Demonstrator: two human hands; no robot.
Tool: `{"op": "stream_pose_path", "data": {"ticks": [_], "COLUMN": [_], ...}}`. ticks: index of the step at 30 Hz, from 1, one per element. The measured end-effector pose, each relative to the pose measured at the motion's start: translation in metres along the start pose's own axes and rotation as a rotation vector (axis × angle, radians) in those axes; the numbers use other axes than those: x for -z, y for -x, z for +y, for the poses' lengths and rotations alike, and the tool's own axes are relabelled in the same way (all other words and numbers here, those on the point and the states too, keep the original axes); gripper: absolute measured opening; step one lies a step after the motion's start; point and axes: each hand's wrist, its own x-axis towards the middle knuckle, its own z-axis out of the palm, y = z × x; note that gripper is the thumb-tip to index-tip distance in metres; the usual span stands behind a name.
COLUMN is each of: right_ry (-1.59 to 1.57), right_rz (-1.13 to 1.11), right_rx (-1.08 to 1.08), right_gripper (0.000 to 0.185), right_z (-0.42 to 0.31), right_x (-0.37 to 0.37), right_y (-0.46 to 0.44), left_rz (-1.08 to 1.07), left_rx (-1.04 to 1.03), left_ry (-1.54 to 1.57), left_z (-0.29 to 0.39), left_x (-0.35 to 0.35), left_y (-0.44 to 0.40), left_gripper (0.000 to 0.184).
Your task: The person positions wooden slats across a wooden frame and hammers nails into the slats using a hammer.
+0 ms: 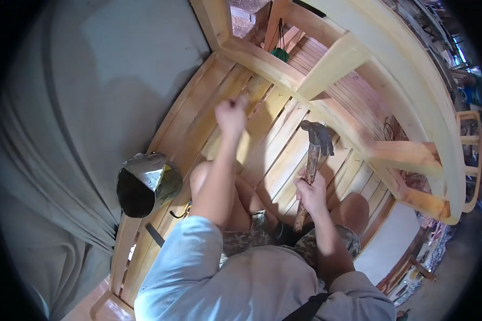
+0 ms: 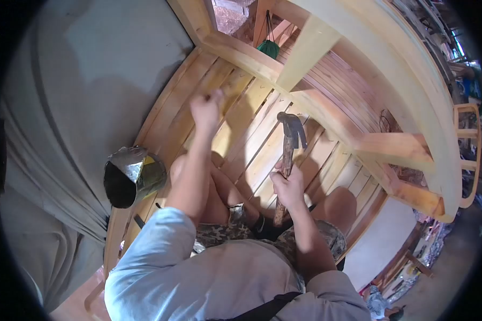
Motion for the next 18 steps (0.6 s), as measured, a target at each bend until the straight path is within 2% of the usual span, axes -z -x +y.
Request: {"op": "stream_pose_path", "data": {"ticks": [1,3,4,5,6,7,9,10,13,15,18], "right_ry": [0.030,0.102,-0.024,-0.153,-0.275,-0.269,0.089,0.156,0.262,0.207,0.121], "right_rz": [-0.029,-0.049,-0.114,-0.177,-0.220,-0.213,-0.099,-0.073,-0.040,-0.074,-0.107], "right_rx": [0.020,-0.026,0.046,0.114,0.073,0.058,-0.025,-0.105,-0.142,-0.154,-0.125], "right_gripper": [0.015,0.020,0.022,0.023,0.020,0.020,0.015,0.013,0.014,0.014,0.015], "right_z": [-0.007,-0.041,-0.052,-0.061,-0.068,-0.057,-0.014,0.000,0.032,0.030,0.019], "right_x": [0.000,-0.008,-0.012,-0.016,-0.020,-0.018,-0.011,-0.008,-0.008,-0.008,-0.015], "right_y": [-0.004,-0.010,-0.015,-0.019,-0.024,-0.029,-0.034,-0.035,-0.037,-0.044,-0.059], "left_rz": [0.152,0.224,0.223,0.185,0.147,0.139,0.054,0.042,0.077,0.107,0.059], "left_rx": [-0.148,-0.248,-0.230,-0.303,-0.379,-0.363,-0.402,-0.383,-0.432,-0.572,-0.460], "left_ry": [0.259,0.038,0.044,0.094,0.143,0.141,0.210,0.204,0.108,0.070,-0.095], "left_z": [-0.014,-0.036,-0.034,-0.035,-0.039,-0.047,-0.065,-0.061,-0.060,-0.060,-0.052], "left_x": [-0.019,-0.038,-0.047,-0.055,-0.061,-0.065,-0.074,-0.073,-0.073,-0.071,-0.066], "left_y": [-0.041,-0.117,-0.133,-0.145,-0.152,-0.155,-0.161,-0.157,-0.154,-0.156,-0.153], "left_gripper": [0.023,0.022,0.022,0.019,0.017,0.017,0.016,0.016,0.014,0.017,0.018]}}
